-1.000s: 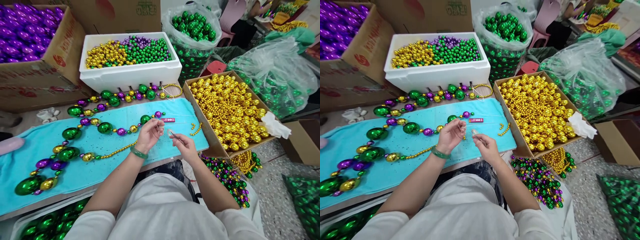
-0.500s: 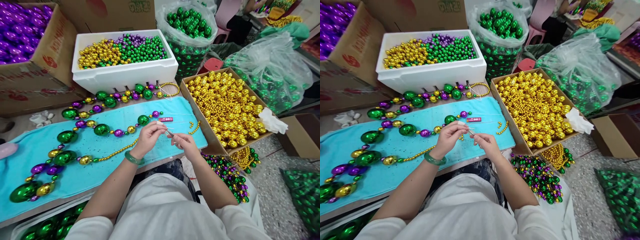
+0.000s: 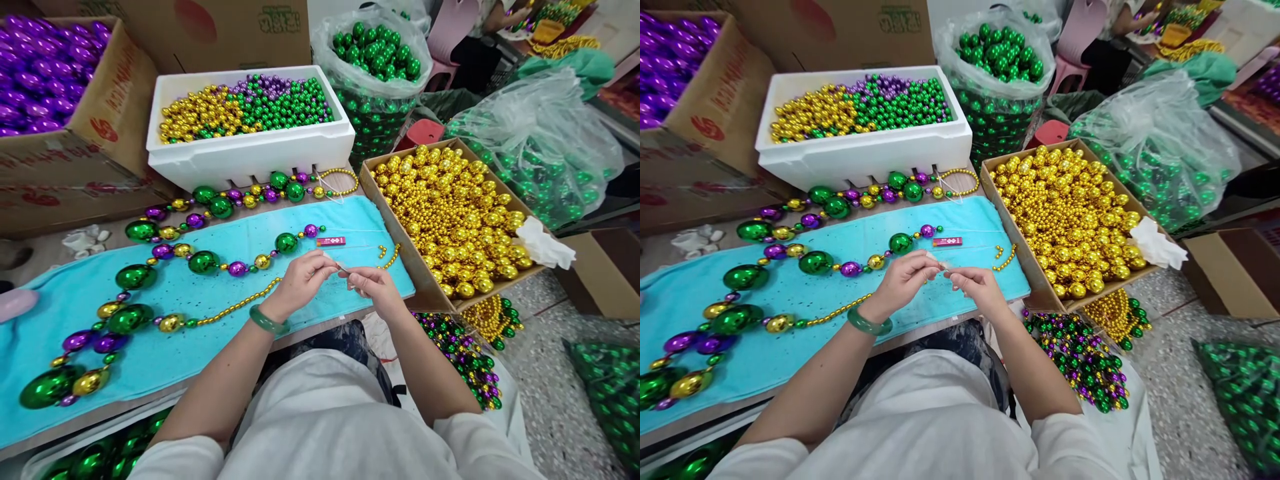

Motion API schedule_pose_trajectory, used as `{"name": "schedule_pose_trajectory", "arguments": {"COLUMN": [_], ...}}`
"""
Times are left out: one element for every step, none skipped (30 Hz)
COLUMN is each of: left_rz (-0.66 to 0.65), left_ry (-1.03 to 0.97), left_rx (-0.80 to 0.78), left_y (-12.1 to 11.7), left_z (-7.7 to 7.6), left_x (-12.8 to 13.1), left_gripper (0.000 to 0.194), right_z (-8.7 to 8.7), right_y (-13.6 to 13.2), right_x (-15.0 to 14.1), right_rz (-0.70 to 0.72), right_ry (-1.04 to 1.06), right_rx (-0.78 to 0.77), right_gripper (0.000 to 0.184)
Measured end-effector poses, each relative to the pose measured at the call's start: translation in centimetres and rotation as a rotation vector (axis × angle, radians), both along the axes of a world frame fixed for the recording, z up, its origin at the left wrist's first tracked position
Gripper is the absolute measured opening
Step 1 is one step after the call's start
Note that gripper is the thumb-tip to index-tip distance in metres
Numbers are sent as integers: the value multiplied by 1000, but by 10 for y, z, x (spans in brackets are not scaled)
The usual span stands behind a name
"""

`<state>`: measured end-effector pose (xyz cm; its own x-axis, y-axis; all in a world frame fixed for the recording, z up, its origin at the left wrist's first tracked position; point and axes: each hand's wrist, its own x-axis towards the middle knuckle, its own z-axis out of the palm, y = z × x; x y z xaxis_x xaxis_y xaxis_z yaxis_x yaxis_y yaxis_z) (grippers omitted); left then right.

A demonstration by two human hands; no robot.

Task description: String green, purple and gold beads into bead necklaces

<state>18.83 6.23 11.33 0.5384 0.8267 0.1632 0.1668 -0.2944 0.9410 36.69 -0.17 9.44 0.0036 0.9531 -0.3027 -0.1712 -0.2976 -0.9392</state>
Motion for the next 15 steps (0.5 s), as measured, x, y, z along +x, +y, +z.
{"name": "schedule_pose_trajectory", "arguments": {"left_rz": [-6, -16, -27, -38, -48, -56, -60, -62, -65, -70, -75, -83, -89, -93, -94], "left_ry": [11, 25, 39, 54, 72, 89, 104, 117, 128, 136, 140, 144, 148, 152, 156], "left_rx": [-1, -1, 3, 9, 16, 25, 34, 42, 49, 55, 61, 66, 70, 74, 79], "left_y": [0, 1, 1, 2, 3, 3, 4, 4, 5, 5, 5, 5, 5, 5, 5], "left_z": [0, 0, 1, 1, 1, 1, 2, 2, 2, 2, 3, 3, 3, 2, 2], "left_x": [0, 0, -1, -1, -2, -3, -3, -4, -4, -5, -5, -5, -4, -4, -3], "left_gripper": [17, 17, 18, 18, 19, 19, 19, 20, 20, 20, 20, 20, 20, 20, 20], "right_z": [0, 0, 0, 0, -1, -2, -3, -4, -7, -9, -11, -14, -16, -17, -18], "right_y": [1, 2, 2, 3, 4, 4, 4, 5, 5, 6, 6, 6, 6, 6, 7], "right_x": [1, 2, 3, 5, 6, 6, 7, 7, 7, 7, 6, 6, 4, 3, 2], "right_rz": [10, 21, 34, 46, 55, 62, 65, 63, 63, 60, 56, 49, 39, 28, 17], "right_ry": [-7, -15, -23, -29, -28, -19, -4, 15, 35, 53, 67, 77, 83, 87, 92], "right_rx": [-1, -1, 1, 3, 6, 6, 2, -6, -20, -34, -49, -64, -78, -90, -100], "right_gripper": [32, 32, 33, 35, 37, 39, 40, 40, 40, 40, 40, 40, 39, 39, 38]}}
